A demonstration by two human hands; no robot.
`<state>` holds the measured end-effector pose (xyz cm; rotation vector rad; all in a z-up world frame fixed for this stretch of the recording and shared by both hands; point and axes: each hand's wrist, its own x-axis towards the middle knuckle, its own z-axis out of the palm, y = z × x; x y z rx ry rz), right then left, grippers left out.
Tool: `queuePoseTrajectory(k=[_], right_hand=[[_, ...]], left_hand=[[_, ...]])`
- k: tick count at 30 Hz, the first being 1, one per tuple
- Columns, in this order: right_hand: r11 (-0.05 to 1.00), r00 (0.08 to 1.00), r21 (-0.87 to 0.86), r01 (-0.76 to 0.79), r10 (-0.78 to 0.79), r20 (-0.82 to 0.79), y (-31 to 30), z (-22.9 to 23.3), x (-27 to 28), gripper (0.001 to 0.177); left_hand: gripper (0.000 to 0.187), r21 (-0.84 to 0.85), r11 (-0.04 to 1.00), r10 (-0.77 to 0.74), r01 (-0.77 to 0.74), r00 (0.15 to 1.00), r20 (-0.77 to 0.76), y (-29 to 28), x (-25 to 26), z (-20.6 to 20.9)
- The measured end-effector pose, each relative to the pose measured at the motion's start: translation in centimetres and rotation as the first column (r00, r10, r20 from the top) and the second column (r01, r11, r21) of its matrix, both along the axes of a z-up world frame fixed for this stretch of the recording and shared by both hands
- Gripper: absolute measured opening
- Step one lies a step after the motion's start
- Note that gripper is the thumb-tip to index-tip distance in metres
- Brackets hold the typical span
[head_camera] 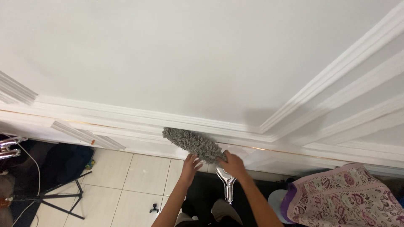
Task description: Dusting the wall moldings and a decorative object using a duster.
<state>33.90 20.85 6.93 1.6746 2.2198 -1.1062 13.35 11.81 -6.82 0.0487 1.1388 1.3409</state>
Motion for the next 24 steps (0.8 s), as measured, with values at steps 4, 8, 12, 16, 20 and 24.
queuePoseTrajectory(k=[4, 8, 12, 16, 20, 24], right_hand=[[0.956, 0.964, 0.243, -0.164, 0.207, -0.165, 3.5, 0.2, 4.6, 0.067], [0.835, 0.954, 0.502, -0.227, 0.293, -0.056, 6.1, -2.1, 11.3, 0.062], [0.878, 0.986, 0.449, -0.163, 0.140, 0.086, 6.3, -5.3, 17.7, 0.053], [0.841, 0.981, 0.508, -0.187, 0.184, 0.056, 8.7, -9.4, 17.7, 0.055], [0.898, 0.980, 0.394, -0.196, 0.167, 0.108, 7.3, -5.6, 8.2, 0.053], [0.877, 0.974, 0.431, -0.211, 0.228, 0.011, 6.7, -3.6, 2.2, 0.050]], left_hand=[[0.072, 0.011, 0.995, 0.097, -0.098, 0.993, 0.060, 4.9, 1.4, -4.6], [0.060, -0.034, 0.999, 0.018, -0.015, 0.996, 0.089, 8.3, 4.7, -2.0], [0.048, -0.035, 0.974, -0.222, 0.222, 0.975, -0.004, 6.4, 8.5, 0.8], [0.042, -0.038, 0.980, -0.195, 0.193, 0.979, -0.056, 4.6, 9.3, 0.7], [0.039, -0.068, 0.997, -0.047, 0.043, 0.997, -0.067, 3.0, 8.8, -1.5], [0.037, -0.068, 0.987, 0.135, -0.143, 0.985, -0.110, 2.5, 8.5, -1.5]])
